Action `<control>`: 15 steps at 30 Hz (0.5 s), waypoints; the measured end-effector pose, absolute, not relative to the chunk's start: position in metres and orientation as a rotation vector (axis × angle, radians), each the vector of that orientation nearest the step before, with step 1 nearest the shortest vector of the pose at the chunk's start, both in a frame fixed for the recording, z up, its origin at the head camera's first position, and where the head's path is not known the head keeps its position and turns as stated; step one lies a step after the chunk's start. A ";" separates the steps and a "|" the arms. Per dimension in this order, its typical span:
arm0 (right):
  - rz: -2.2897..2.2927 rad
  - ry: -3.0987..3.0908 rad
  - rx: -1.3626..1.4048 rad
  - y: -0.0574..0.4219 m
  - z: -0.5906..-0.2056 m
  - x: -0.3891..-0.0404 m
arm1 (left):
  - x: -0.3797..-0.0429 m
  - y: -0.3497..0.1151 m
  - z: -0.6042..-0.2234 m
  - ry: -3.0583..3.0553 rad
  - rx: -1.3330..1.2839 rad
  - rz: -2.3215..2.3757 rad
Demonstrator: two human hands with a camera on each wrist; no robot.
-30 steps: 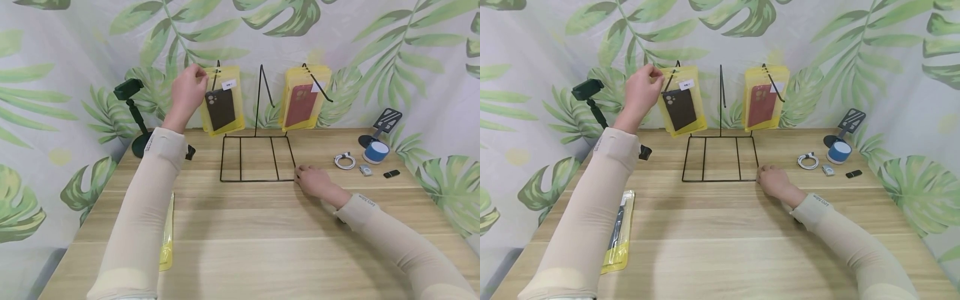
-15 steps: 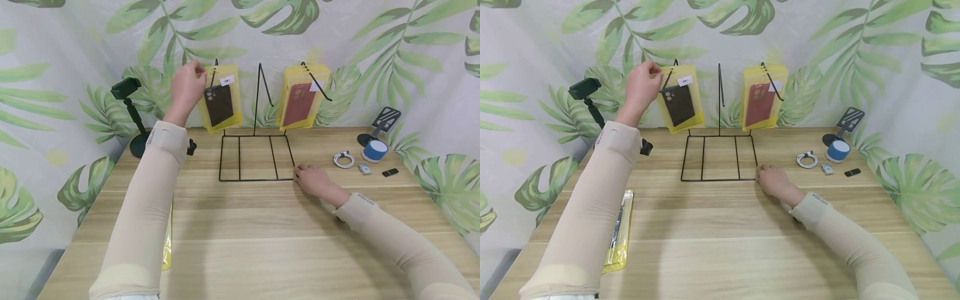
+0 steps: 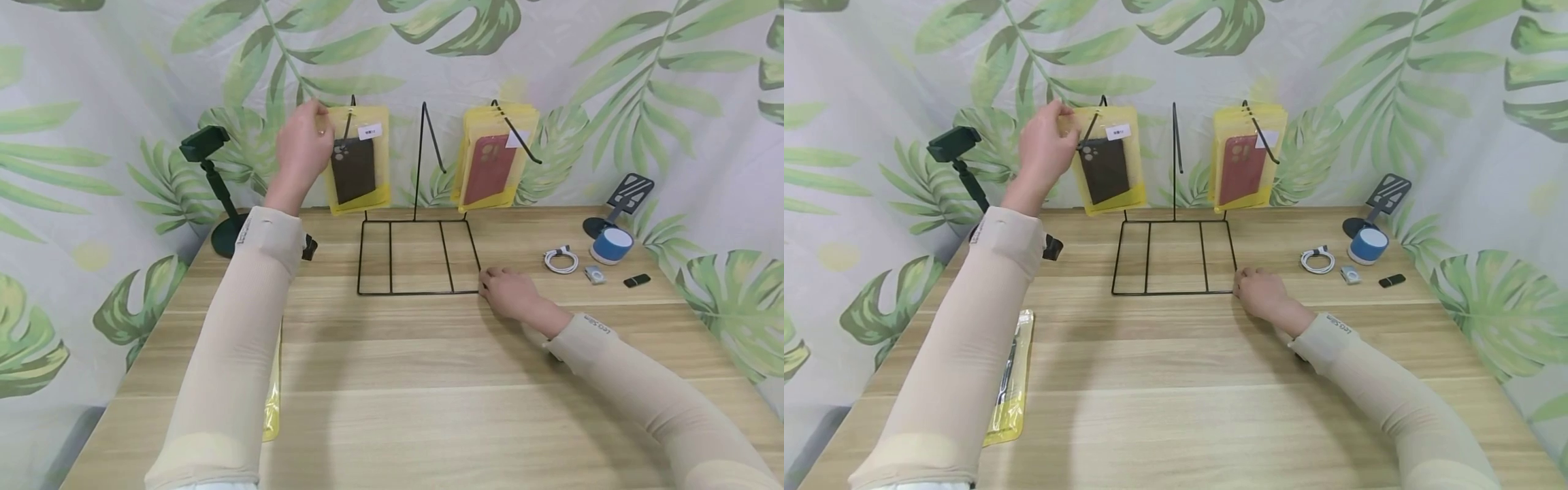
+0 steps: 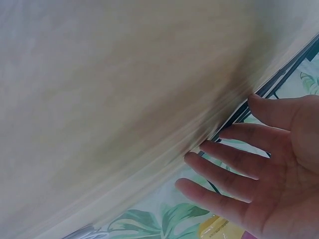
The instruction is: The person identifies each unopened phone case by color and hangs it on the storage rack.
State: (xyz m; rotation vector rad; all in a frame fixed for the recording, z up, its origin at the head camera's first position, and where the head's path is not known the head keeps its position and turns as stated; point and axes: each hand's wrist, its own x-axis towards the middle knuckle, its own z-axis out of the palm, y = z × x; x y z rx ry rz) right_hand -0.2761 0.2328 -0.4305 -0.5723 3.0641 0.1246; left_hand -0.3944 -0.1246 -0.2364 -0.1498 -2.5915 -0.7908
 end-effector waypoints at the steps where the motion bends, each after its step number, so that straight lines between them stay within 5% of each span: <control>1: 0.124 3.063 -0.572 0.233 -0.430 -0.276 | -0.392 -0.126 -0.237 -2.586 -0.153 -0.796; 15: 0.128 3.073 -0.585 0.233 -0.431 -0.275 | -0.335 -0.154 -0.265 -2.557 -0.225 -0.686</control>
